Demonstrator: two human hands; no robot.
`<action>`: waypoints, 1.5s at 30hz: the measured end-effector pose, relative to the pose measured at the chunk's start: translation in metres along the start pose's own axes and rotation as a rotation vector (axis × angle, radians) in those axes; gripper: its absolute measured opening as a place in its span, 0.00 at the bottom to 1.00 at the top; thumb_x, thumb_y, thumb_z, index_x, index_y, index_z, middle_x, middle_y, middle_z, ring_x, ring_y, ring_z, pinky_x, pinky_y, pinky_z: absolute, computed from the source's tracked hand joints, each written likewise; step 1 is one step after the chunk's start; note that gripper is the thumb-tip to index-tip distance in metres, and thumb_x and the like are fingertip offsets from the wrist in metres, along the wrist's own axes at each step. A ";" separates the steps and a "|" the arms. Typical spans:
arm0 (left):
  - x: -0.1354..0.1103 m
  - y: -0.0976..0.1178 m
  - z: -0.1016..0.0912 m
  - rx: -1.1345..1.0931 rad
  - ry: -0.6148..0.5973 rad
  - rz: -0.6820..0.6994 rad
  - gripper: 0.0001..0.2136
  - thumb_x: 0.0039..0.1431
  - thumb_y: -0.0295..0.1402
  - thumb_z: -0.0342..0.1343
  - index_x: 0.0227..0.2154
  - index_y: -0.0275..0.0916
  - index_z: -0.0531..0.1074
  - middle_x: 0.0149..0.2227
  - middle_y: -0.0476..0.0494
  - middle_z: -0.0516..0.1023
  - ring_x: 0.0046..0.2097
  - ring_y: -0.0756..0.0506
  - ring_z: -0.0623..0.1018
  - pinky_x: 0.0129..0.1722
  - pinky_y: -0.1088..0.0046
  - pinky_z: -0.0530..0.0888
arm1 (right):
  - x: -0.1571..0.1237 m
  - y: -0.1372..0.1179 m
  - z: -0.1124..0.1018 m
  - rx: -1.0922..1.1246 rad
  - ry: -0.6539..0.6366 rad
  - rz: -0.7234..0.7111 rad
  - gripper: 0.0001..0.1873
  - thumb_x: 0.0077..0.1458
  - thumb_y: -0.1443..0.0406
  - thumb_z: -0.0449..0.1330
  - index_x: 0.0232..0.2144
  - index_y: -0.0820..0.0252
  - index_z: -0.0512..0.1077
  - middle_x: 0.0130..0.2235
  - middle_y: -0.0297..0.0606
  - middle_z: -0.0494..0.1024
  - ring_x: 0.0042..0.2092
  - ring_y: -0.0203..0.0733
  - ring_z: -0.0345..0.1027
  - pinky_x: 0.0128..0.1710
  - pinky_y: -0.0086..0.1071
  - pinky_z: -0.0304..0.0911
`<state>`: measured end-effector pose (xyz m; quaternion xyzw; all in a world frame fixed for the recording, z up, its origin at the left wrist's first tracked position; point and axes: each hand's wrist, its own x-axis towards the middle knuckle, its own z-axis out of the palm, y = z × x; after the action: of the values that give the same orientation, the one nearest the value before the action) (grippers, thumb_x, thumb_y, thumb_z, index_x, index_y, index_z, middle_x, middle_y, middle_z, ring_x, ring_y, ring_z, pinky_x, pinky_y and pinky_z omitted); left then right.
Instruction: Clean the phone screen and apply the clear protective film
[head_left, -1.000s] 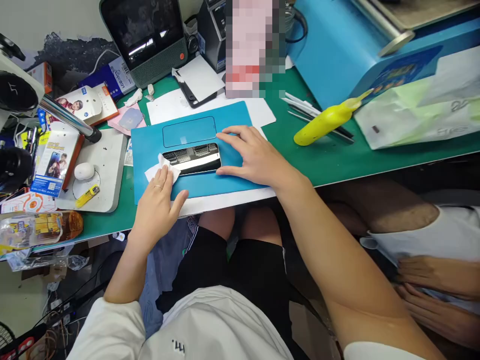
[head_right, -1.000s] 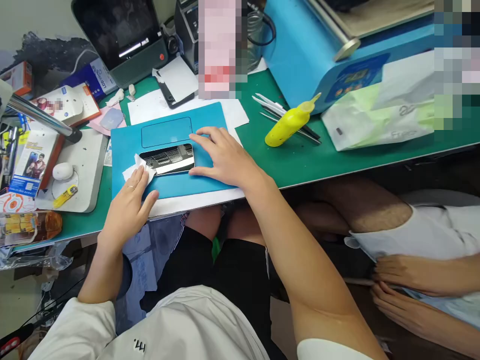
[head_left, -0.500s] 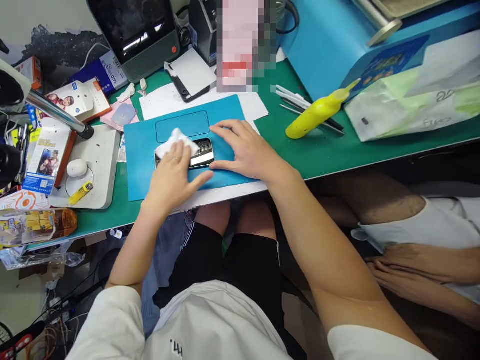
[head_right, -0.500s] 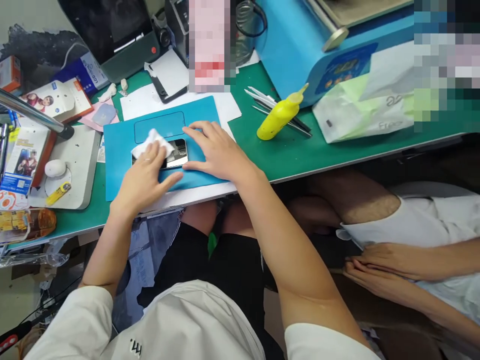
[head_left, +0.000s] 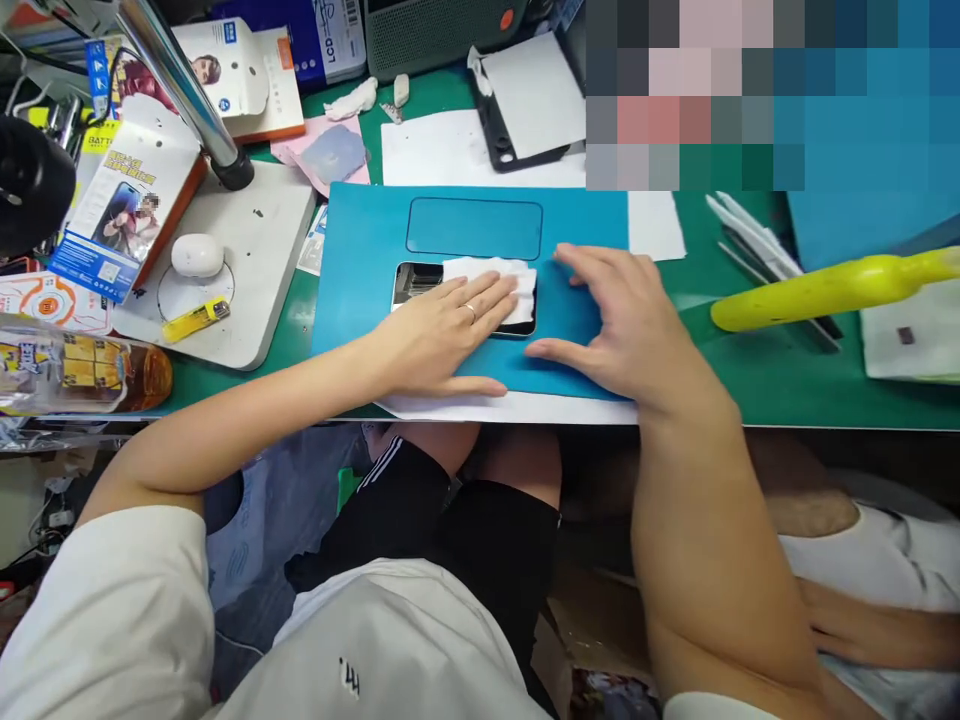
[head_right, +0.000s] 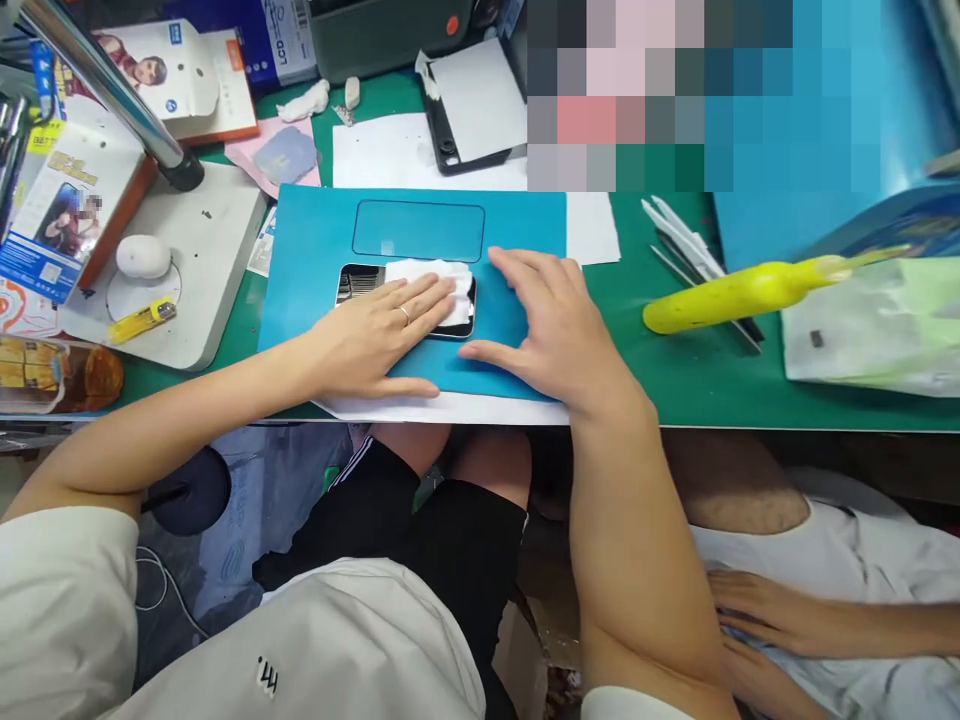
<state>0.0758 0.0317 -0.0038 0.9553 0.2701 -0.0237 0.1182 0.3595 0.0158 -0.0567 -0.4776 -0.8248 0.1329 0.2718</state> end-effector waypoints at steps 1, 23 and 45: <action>-0.006 -0.007 -0.003 0.005 -0.004 -0.024 0.45 0.77 0.60 0.51 0.82 0.30 0.55 0.85 0.28 0.51 0.86 0.29 0.54 0.83 0.48 0.55 | 0.000 -0.001 -0.001 -0.009 -0.005 0.004 0.51 0.64 0.33 0.64 0.80 0.45 0.62 0.70 0.59 0.75 0.67 0.81 0.73 0.66 0.78 0.67; -0.022 -0.043 -0.015 -0.071 -0.010 0.126 0.38 0.77 0.59 0.56 0.81 0.45 0.62 0.84 0.36 0.56 0.84 0.25 0.56 0.82 0.36 0.56 | 0.012 -0.016 -0.009 0.037 -0.074 0.147 0.51 0.64 0.32 0.64 0.77 0.52 0.70 0.68 0.49 0.82 0.64 0.73 0.72 0.67 0.70 0.68; -0.070 -0.047 -0.036 0.083 0.049 -0.170 0.30 0.84 0.50 0.43 0.77 0.42 0.69 0.81 0.38 0.66 0.81 0.34 0.66 0.80 0.45 0.67 | 0.019 -0.007 -0.006 0.181 0.038 0.160 0.61 0.66 0.24 0.31 0.81 0.52 0.62 0.66 0.51 0.81 0.66 0.65 0.75 0.68 0.64 0.70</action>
<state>-0.0087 0.0434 0.0293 0.9332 0.3519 -0.0215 0.0693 0.3506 0.0278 -0.0419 -0.5180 -0.7634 0.2190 0.3177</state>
